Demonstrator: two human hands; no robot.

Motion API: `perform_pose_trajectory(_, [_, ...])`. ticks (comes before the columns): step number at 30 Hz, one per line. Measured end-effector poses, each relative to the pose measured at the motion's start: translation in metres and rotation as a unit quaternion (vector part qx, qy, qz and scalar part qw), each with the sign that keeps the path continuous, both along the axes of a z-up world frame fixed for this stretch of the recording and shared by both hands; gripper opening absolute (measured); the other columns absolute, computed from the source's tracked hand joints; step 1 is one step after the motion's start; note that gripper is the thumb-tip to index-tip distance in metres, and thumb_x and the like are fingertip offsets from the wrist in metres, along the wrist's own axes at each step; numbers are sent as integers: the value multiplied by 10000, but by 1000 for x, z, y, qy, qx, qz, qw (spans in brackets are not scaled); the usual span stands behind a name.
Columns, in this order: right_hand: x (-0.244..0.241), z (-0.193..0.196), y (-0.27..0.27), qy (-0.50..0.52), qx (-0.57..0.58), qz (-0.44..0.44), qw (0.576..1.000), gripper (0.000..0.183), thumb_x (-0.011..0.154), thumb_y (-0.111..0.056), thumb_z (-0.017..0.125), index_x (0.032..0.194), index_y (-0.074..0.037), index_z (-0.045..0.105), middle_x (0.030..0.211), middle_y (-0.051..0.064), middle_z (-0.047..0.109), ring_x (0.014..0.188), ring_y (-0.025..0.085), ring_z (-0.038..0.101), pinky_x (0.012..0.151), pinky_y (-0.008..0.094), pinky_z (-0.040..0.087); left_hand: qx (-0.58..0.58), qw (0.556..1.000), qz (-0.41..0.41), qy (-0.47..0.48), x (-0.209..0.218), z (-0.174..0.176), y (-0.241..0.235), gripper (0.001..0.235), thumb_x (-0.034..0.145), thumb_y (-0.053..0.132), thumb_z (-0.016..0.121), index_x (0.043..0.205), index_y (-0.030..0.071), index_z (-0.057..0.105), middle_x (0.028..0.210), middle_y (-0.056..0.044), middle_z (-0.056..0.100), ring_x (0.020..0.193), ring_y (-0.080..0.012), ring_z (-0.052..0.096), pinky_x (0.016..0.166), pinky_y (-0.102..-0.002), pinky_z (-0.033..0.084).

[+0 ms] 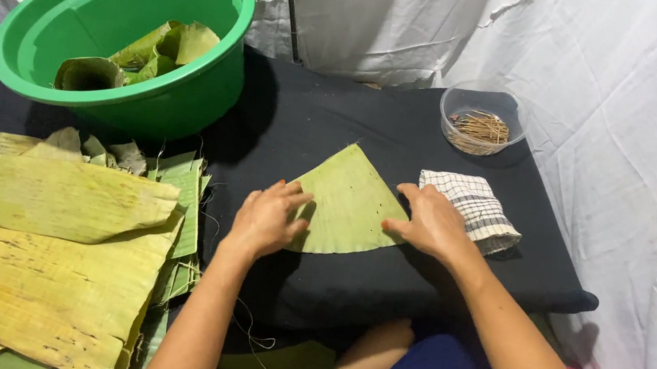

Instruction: The person is folding banana leaves into cone shapes, wiping them with a cloth, and securing the folds with small wooden sticks.

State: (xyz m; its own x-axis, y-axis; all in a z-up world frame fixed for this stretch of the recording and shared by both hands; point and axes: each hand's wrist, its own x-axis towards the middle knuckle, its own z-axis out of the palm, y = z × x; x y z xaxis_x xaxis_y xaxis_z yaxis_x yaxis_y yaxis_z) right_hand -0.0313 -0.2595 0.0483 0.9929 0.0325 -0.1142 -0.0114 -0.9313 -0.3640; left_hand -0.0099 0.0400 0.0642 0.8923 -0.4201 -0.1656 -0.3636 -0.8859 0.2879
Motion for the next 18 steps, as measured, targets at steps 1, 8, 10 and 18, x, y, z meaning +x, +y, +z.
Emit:
perform_pose_trajectory(1, [3, -3, 1, 0, 0, 1, 1000, 792, 813, -607, 759, 1434, -156, 561, 1105, 187, 643, 1112, 389, 663, 912, 540, 530, 0, 1000, 1, 0, -3, -2, -1, 513, 936, 381, 645, 1443, 377, 567, 1554, -8, 495, 1480, -303, 391, 1182, -574, 320])
perform_pose_trajectory(8, [23, -21, 0, 80, 59, -33, 994, 708, 660, -462, 913, 1241, -159, 645, 917, 70, 743, 1067, 336, 714, 964, 494, 539, 38, 999, -6, -13, -14, -26, -8, 537, 947, 372, 633, 1464, 263, 534, 1521, -119, 489, 1424, -349, 446, 1107, -550, 408])
perform_pose_trajectory(10, [27, -27, 0, 76, 64, -41, 994, 648, 622, -463, 940, 1148, -171, 698, 933, 44, 722, 1053, 311, 715, 956, 476, 545, 45, 999, -14, -27, -12, -33, -9, 526, 924, 393, 658, 1424, 255, 571, 1456, -112, 546, 1380, -351, 495, 1077, -547, 441])
perform_pose_trajectory(18, [9, 0, 14, -64, 140, 6, 988, 238, 768, -44, 667, 981, -145, 699, 944, 109, 765, 985, 368, 714, 864, 485, 546, -19, 984, 9, -177, -5, -30, -12, 536, 845, 280, 708, 1355, 225, 553, 1337, -122, 584, 1193, -372, 615, 898, -506, 529])
